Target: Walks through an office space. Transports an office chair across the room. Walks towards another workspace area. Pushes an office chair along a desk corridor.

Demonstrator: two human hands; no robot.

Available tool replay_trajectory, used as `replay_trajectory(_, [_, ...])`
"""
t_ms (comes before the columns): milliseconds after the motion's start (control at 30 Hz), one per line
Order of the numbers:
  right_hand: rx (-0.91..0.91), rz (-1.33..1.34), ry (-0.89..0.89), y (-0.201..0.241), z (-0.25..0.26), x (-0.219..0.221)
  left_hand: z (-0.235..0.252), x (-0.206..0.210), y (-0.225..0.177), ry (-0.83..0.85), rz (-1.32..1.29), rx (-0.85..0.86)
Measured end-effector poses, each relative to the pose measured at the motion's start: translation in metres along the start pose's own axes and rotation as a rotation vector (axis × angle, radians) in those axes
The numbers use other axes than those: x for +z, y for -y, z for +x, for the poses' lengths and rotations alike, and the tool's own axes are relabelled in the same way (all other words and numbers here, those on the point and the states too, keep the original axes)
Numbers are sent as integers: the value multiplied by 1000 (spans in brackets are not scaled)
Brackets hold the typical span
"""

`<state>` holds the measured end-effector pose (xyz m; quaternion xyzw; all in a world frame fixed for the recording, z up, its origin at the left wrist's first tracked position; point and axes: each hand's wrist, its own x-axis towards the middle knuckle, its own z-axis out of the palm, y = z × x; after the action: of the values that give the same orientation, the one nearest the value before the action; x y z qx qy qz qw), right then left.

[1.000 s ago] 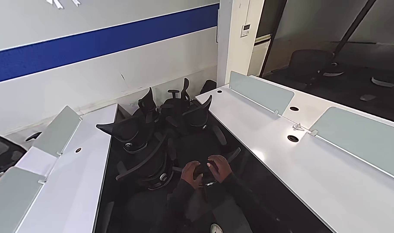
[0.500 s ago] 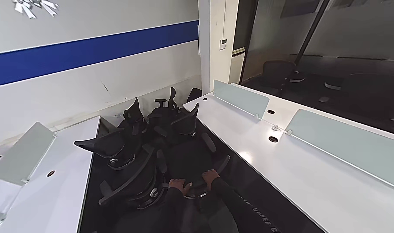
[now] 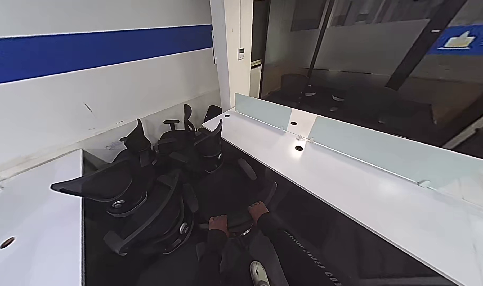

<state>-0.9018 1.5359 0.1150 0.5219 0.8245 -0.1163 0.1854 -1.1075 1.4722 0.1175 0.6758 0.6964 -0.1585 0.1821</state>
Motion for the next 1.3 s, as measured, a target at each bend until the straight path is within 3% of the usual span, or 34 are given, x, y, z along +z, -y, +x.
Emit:
replay_trajectory(133, [-3, 37, 16, 23, -33, 15, -23, 27, 14, -40, 15, 34])
replay_trajectory(433, [-25, 118, -4, 62, -84, 16, -53, 21, 35, 42, 161, -15])
replay_trajectory(567, [-63, 149, 31, 74, -111, 30, -84, 38, 40, 40, 171, 14])
replay_trajectory(767, [-47, 186, 14, 66, -158, 44, -118, 54, 17, -1, 192, 29])
replay_trajectory(1200, [-86, 223, -84, 48, -301, 122, -244, 141, -53, -56, 174, 73])
replay_trajectory(1300, [-97, 276, -73, 57, -333, 135, -269, 158, -53, -84, 177, 71])
